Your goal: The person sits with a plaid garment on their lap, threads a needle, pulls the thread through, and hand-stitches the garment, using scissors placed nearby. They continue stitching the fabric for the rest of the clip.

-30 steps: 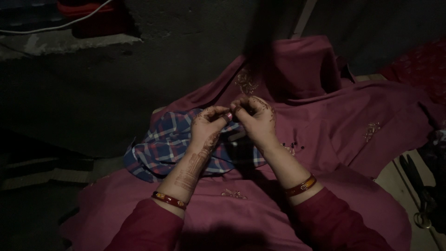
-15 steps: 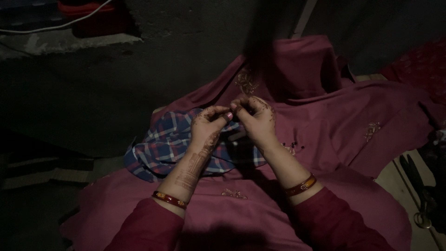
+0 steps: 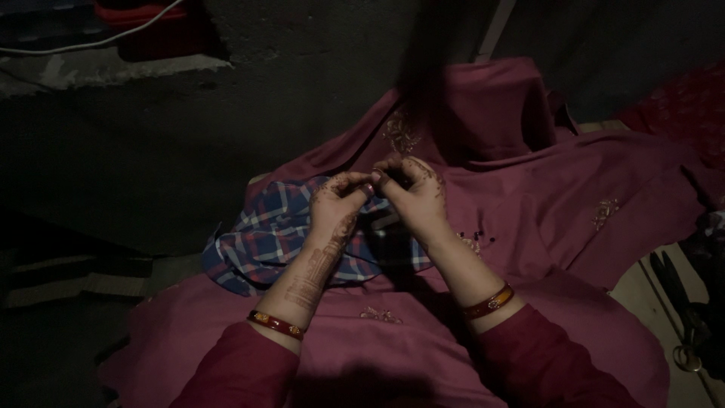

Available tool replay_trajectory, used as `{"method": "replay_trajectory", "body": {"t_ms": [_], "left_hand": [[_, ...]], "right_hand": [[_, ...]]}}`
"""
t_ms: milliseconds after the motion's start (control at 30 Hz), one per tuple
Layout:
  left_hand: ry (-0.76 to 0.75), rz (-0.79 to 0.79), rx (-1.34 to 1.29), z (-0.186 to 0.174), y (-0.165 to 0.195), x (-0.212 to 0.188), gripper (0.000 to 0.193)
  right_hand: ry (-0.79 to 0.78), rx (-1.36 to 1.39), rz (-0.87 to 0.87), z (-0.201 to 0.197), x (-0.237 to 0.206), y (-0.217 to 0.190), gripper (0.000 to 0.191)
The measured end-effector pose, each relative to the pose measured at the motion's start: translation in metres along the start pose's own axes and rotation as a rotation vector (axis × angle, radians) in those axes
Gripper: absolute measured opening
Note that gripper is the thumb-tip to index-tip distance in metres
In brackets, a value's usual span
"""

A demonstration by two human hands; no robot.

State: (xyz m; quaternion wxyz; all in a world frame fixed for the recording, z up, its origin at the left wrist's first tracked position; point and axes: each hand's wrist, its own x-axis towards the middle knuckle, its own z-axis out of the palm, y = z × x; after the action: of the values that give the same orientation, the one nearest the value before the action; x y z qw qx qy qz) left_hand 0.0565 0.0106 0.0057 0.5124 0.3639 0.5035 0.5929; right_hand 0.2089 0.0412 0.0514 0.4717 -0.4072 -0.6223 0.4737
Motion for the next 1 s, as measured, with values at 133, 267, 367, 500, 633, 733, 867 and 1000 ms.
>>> {"method": "replay_trajectory", "body": {"t_ms": [133,267,367,500,633,733,867,1000], "left_hand": [[-0.044,0.09,-0.11,-0.001,-0.005,0.003,0.017],[0.004,0.054,0.016,-0.002,-0.002,0.001,0.02],[0.021,0.041,0.071,-0.002,0.003,0.0,0.019],[0.035,0.047,0.123,-0.001,0.007,-0.001,0.021],[0.045,0.043,0.071,-0.001,0.007,-0.001,0.018],[0.054,0.048,0.073,0.001,0.008,-0.001,0.016],[0.074,0.002,0.093,0.002,0.009,-0.001,0.016],[0.087,0.011,-0.016,0.002,0.008,0.001,0.018]], "right_hand": [[-0.018,-0.308,-0.161,-0.002,0.001,-0.004,0.024],[-0.055,-0.313,-0.086,-0.001,-0.001,-0.01,0.03],[-0.051,-0.302,-0.096,0.003,-0.003,-0.014,0.035],[-0.032,-0.376,-0.128,0.003,-0.004,-0.018,0.044],[-0.049,-0.302,-0.105,0.003,-0.005,-0.016,0.049],[-0.048,-0.3,-0.182,0.003,-0.005,-0.011,0.046],[-0.051,-0.136,-0.094,0.002,-0.002,-0.002,0.036],[-0.017,0.085,0.213,-0.001,-0.001,0.006,0.024]]}}
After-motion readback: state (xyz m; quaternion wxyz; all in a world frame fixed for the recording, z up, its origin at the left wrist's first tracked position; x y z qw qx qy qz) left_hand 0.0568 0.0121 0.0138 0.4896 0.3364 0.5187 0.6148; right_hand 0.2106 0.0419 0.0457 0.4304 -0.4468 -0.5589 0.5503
